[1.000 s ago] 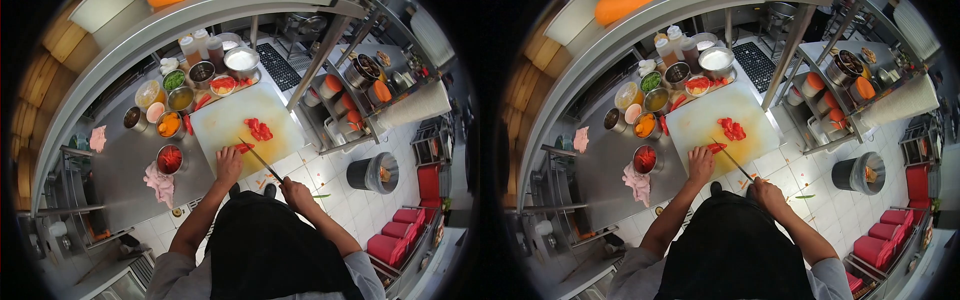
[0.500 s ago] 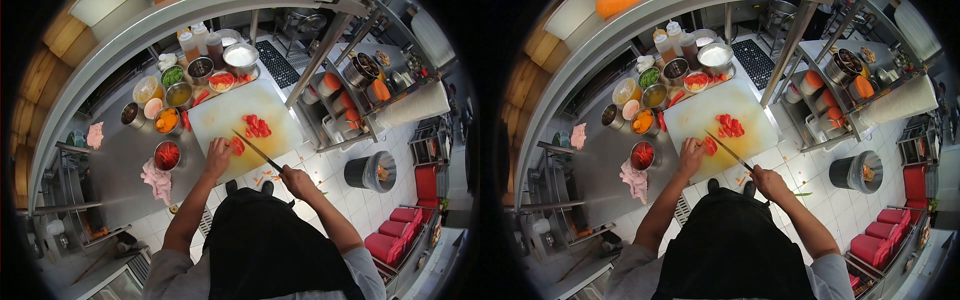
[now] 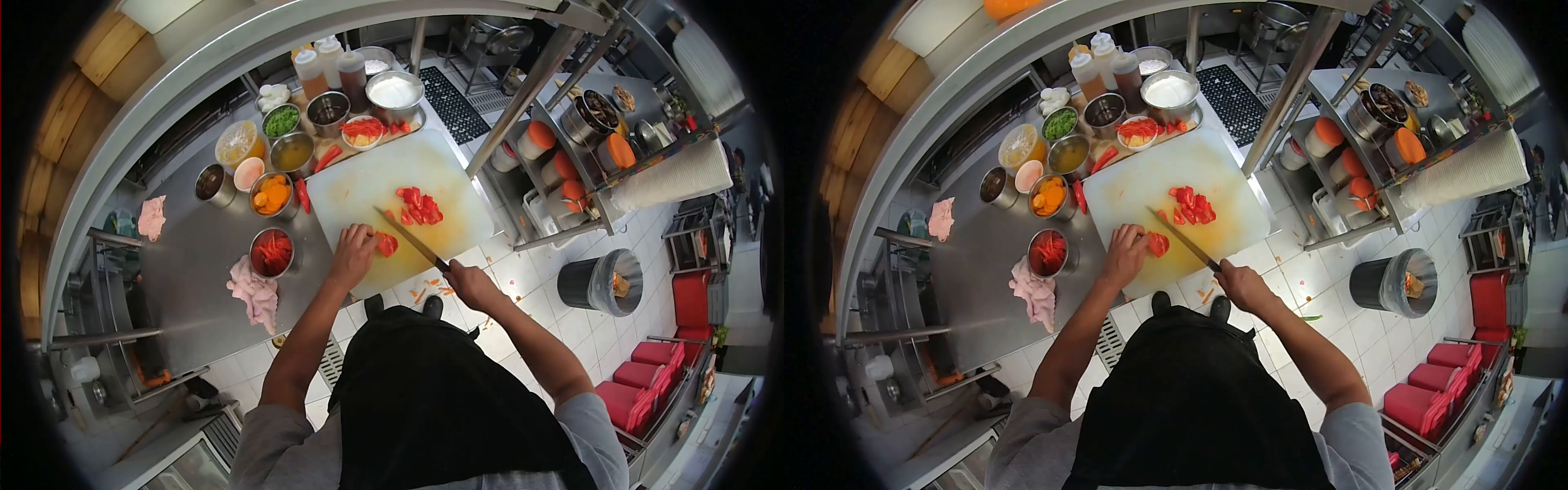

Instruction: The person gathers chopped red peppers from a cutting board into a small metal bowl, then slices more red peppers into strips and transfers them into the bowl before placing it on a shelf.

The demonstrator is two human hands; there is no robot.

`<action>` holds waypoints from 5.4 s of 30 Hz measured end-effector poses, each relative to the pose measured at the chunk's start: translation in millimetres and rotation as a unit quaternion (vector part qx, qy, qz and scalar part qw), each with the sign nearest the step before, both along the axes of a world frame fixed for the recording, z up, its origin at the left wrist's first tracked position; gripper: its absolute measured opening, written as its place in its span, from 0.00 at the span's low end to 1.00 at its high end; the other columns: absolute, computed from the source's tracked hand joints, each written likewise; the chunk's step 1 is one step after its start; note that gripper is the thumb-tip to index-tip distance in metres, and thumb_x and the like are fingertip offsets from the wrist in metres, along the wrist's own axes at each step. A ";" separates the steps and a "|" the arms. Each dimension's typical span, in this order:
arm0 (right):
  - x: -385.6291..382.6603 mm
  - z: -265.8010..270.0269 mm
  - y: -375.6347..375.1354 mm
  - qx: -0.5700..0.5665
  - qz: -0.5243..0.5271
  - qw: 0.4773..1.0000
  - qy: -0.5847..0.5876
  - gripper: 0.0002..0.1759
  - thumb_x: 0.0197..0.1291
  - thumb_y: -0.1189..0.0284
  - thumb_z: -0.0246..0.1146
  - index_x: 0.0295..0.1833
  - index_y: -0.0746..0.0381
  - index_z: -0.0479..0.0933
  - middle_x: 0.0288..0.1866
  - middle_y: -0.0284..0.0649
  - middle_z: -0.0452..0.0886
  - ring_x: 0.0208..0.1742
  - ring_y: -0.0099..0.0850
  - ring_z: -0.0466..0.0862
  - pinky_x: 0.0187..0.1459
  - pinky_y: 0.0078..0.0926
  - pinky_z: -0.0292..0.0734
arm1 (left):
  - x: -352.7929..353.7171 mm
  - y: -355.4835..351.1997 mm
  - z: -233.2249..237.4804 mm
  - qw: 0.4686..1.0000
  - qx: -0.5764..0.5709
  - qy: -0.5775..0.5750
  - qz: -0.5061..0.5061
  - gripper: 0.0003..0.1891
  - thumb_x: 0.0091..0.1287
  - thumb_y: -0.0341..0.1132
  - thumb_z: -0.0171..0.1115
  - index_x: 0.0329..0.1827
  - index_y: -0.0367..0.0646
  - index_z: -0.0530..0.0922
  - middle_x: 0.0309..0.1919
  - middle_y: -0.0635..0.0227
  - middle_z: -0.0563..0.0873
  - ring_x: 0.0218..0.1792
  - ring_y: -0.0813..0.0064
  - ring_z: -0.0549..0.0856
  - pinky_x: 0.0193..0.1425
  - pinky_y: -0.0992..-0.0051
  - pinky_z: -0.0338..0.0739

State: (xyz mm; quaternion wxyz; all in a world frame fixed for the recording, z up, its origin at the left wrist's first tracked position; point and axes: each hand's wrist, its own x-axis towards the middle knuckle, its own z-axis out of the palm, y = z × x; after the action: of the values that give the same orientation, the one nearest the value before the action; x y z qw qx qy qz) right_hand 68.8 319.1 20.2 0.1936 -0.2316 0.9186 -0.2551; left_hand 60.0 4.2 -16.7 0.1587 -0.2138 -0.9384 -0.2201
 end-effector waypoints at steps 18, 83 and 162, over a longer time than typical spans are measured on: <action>47.5 46.3 9.3 0.078 -0.014 0.997 -0.014 0.14 0.74 0.63 0.56 0.49 0.64 0.72 0.33 0.57 0.84 0.36 0.59 0.85 0.37 0.57 0.80 | 13.5 16.5 -3.4 0.999 0.016 0.026 0.040 0.09 0.60 0.26 0.64 0.43 0.43 0.83 0.39 0.66 0.77 0.46 0.65 0.78 0.51 0.61 0.67; 36.0 48.1 20.0 0.032 -0.028 0.999 0.003 0.14 0.73 0.63 0.59 0.45 0.65 0.72 0.31 0.55 0.84 0.35 0.58 0.85 0.37 0.55 0.80 | 13.6 13.2 -6.5 0.992 0.069 -0.041 0.095 0.13 0.64 0.24 0.58 0.49 0.39 0.84 0.53 0.57 0.76 0.57 0.55 0.75 0.63 0.58 0.72; 34.7 5.7 -14.2 -0.037 -0.095 0.994 -0.039 0.16 0.75 0.63 0.57 0.46 0.67 0.69 0.27 0.63 0.80 0.34 0.65 0.82 0.37 0.60 0.76 | 13.0 28.4 -11.8 0.978 0.158 -0.040 0.130 0.11 0.63 0.30 0.70 0.47 0.39 0.83 0.43 0.58 0.82 0.48 0.54 0.81 0.53 0.58 0.76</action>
State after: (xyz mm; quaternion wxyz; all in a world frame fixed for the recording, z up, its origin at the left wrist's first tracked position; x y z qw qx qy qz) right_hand 103.6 304.9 25.9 0.1952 -0.1398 0.9182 -0.3151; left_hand 73.0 32.6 -28.5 0.1801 -0.0533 -0.9171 -0.3517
